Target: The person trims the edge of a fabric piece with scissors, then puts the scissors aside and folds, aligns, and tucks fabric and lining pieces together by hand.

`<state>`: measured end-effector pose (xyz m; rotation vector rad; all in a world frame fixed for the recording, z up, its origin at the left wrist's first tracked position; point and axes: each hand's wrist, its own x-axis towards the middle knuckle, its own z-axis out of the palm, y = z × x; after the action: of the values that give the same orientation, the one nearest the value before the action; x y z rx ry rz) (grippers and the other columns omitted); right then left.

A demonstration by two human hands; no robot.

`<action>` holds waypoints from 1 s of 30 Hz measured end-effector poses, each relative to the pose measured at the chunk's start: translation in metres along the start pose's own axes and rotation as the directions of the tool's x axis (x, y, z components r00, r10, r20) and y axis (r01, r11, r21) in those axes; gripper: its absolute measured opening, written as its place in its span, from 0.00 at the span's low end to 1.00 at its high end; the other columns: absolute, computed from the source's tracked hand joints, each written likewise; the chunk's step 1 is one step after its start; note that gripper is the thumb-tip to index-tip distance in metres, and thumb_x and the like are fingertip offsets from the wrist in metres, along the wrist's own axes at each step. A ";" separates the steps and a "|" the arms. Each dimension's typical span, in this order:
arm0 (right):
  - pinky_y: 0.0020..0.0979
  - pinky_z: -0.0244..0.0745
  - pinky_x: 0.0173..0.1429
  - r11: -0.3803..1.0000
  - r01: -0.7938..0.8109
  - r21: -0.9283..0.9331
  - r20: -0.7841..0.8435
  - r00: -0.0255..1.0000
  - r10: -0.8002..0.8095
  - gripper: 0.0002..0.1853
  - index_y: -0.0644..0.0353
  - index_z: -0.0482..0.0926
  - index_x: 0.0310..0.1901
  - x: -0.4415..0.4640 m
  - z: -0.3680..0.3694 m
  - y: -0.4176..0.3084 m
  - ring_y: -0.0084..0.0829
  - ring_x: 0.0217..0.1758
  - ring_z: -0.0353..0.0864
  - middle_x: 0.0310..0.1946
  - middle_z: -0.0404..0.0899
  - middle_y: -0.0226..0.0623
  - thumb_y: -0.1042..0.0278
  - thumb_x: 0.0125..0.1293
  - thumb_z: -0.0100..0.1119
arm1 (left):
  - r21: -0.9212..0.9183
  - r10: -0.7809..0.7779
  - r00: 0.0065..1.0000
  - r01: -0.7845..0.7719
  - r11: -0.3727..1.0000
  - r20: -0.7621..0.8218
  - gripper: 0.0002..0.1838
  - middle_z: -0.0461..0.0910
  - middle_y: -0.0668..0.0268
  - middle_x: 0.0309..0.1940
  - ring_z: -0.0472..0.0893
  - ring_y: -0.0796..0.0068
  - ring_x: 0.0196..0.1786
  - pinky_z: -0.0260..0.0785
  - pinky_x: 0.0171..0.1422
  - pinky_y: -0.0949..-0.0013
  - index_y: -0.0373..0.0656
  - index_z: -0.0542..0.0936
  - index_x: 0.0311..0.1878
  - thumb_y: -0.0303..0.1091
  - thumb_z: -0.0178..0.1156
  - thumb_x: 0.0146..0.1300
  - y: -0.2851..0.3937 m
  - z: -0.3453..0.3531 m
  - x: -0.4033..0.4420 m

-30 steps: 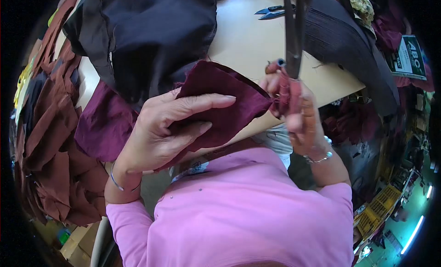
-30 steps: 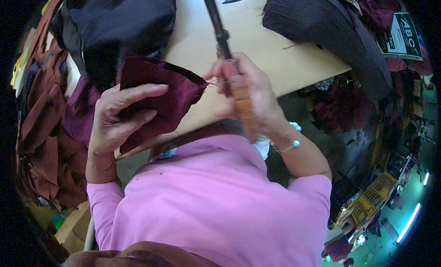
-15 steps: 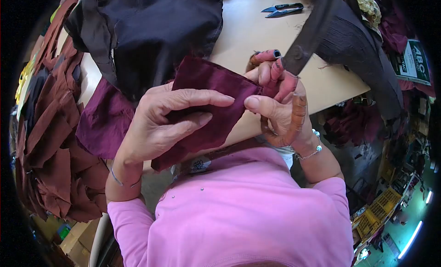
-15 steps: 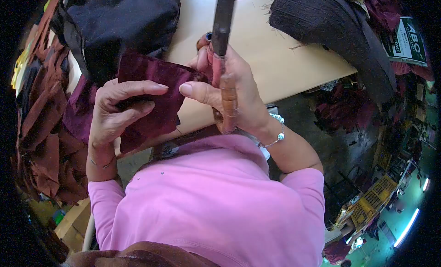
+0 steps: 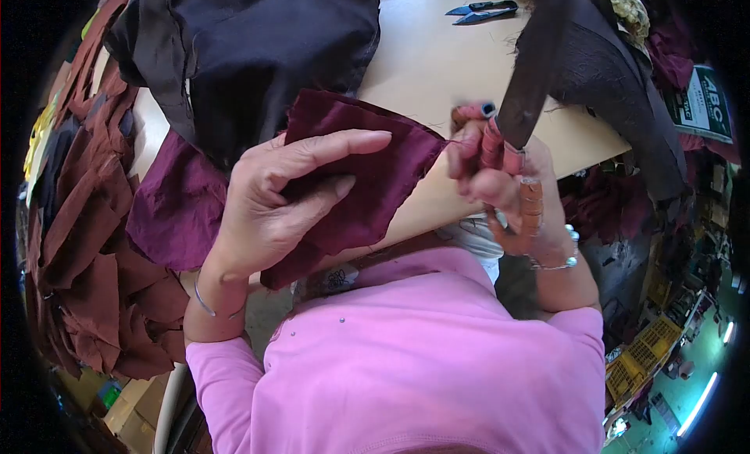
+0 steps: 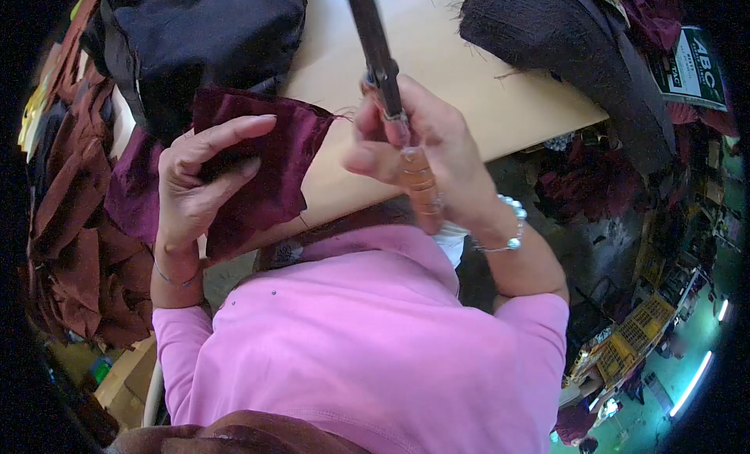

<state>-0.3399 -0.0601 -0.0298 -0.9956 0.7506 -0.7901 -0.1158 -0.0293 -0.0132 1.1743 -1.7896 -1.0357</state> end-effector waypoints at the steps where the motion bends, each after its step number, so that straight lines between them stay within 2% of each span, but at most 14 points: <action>1: 0.19 0.65 0.39 0.997 -0.050 -0.054 0.038 0.998 0.052 0.21 0.64 0.69 0.41 -0.005 -0.012 -0.004 0.16 0.35 0.65 0.30 0.66 0.26 0.62 0.51 0.66 | -0.030 0.006 1.000 -0.006 1.000 -0.002 0.19 0.80 0.61 0.42 0.80 0.74 0.41 0.68 0.48 0.76 0.39 0.78 0.46 0.16 0.55 0.49 0.000 -0.001 0.000; 4: 0.21 0.65 0.37 0.933 -0.175 -0.314 0.062 0.977 0.204 0.28 0.65 0.70 0.40 -0.022 -0.032 -0.022 0.19 0.33 0.67 0.30 0.67 0.29 0.49 0.47 0.67 | -0.076 0.021 1.000 -0.021 0.997 0.000 0.19 0.80 0.61 0.42 0.80 0.75 0.41 0.67 0.49 0.76 0.38 0.78 0.47 0.16 0.55 0.49 -0.002 -0.001 0.000; 6: 0.24 0.65 0.36 0.834 -0.153 -0.530 0.095 0.967 0.238 0.33 0.65 0.69 0.39 -0.030 -0.046 -0.028 0.23 0.33 0.69 0.29 0.68 0.33 0.44 0.44 0.68 | -0.092 0.028 1.000 -0.027 0.995 0.011 0.20 0.80 0.61 0.42 0.80 0.74 0.42 0.68 0.49 0.76 0.38 0.77 0.48 0.15 0.55 0.49 0.000 0.000 0.000; 7: 0.25 0.66 0.36 0.766 -0.088 -0.637 0.143 0.963 0.229 0.34 0.66 0.69 0.39 -0.032 -0.055 -0.029 0.26 0.32 0.69 0.29 0.68 0.35 0.43 0.43 0.69 | -0.100 0.033 0.999 -0.031 0.995 0.016 0.20 0.80 0.61 0.42 0.80 0.74 0.42 0.68 0.48 0.76 0.38 0.77 0.48 0.15 0.54 0.48 0.001 0.000 0.001; 10: 0.32 0.67 0.37 0.632 -0.037 -0.774 0.177 0.946 0.272 0.36 0.67 0.69 0.40 -0.038 -0.058 -0.037 0.39 0.31 0.69 0.29 0.68 0.42 0.43 0.38 0.71 | -0.047 -0.029 1.000 0.029 0.999 -0.002 0.20 0.81 0.60 0.41 0.79 0.72 0.45 0.66 0.52 0.73 0.35 0.78 0.45 0.17 0.59 0.45 0.008 0.003 0.000; 12: 0.33 0.67 0.37 0.532 -0.015 -0.847 0.184 0.929 0.320 0.37 0.67 0.68 0.40 -0.042 -0.057 -0.041 0.41 0.31 0.69 0.28 0.68 0.43 0.44 0.36 0.72 | 0.001 -0.009 1.000 0.009 1.000 0.002 0.20 0.80 0.60 0.41 0.79 0.71 0.44 0.67 0.51 0.72 0.36 0.78 0.45 0.16 0.59 0.45 0.011 0.005 0.000; 16: 0.35 0.65 0.35 0.456 0.024 -0.890 0.161 0.951 0.264 0.37 0.67 0.67 0.38 -0.045 -0.054 -0.040 0.43 0.29 0.69 0.26 0.66 0.43 0.45 0.35 0.72 | 0.096 0.051 0.998 -0.054 0.994 0.028 0.21 0.80 0.61 0.40 0.79 0.71 0.39 0.68 0.46 0.74 0.42 0.78 0.48 0.15 0.54 0.49 0.011 0.006 0.000; 21: 0.36 0.65 0.35 0.368 0.021 -0.930 0.136 0.947 0.290 0.38 0.67 0.66 0.35 -0.042 -0.044 -0.043 0.44 0.28 0.68 0.25 0.67 0.43 0.41 0.35 0.71 | 0.127 0.042 0.999 -0.045 0.991 0.025 0.21 0.80 0.62 0.39 0.79 0.70 0.37 0.69 0.44 0.74 0.42 0.78 0.48 0.15 0.54 0.48 0.015 0.008 -0.003; 24: 0.36 0.65 0.35 0.475 0.032 -0.880 0.177 0.948 0.266 0.36 0.66 0.66 0.33 -0.039 -0.049 -0.039 0.45 0.28 0.68 0.25 0.67 0.43 0.39 0.37 0.69 | 0.058 0.024 0.999 -0.027 0.998 0.047 0.21 0.80 0.61 0.39 0.80 0.71 0.38 0.69 0.44 0.74 0.41 0.78 0.47 0.15 0.54 0.48 0.014 0.007 -0.002; 27: 0.26 0.62 0.27 0.573 -0.081 -0.815 0.157 0.922 0.354 0.45 0.66 0.70 0.35 -0.037 -0.047 -0.038 0.26 0.22 0.64 0.22 0.64 0.33 0.23 0.33 0.59 | -0.021 0.033 0.997 -0.032 0.999 0.070 0.20 0.80 0.60 0.42 0.81 0.71 0.41 0.69 0.46 0.76 0.40 0.78 0.47 0.15 0.54 0.48 0.012 0.007 0.000; 30: 0.24 0.62 0.25 0.577 -0.037 -0.816 0.183 0.930 0.319 0.46 0.66 0.70 0.34 -0.038 -0.049 -0.033 0.21 0.21 0.63 0.20 0.64 0.30 0.21 0.34 0.56 | -0.052 0.024 0.996 -0.020 0.998 0.087 0.21 0.80 0.60 0.43 0.81 0.72 0.43 0.69 0.47 0.76 0.38 0.78 0.47 0.15 0.54 0.47 0.012 0.005 -0.001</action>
<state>-0.4072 -0.0597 -0.0106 -1.7881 0.9310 -0.0355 -0.1244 -0.0242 -0.0042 1.0914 -1.8286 -1.1291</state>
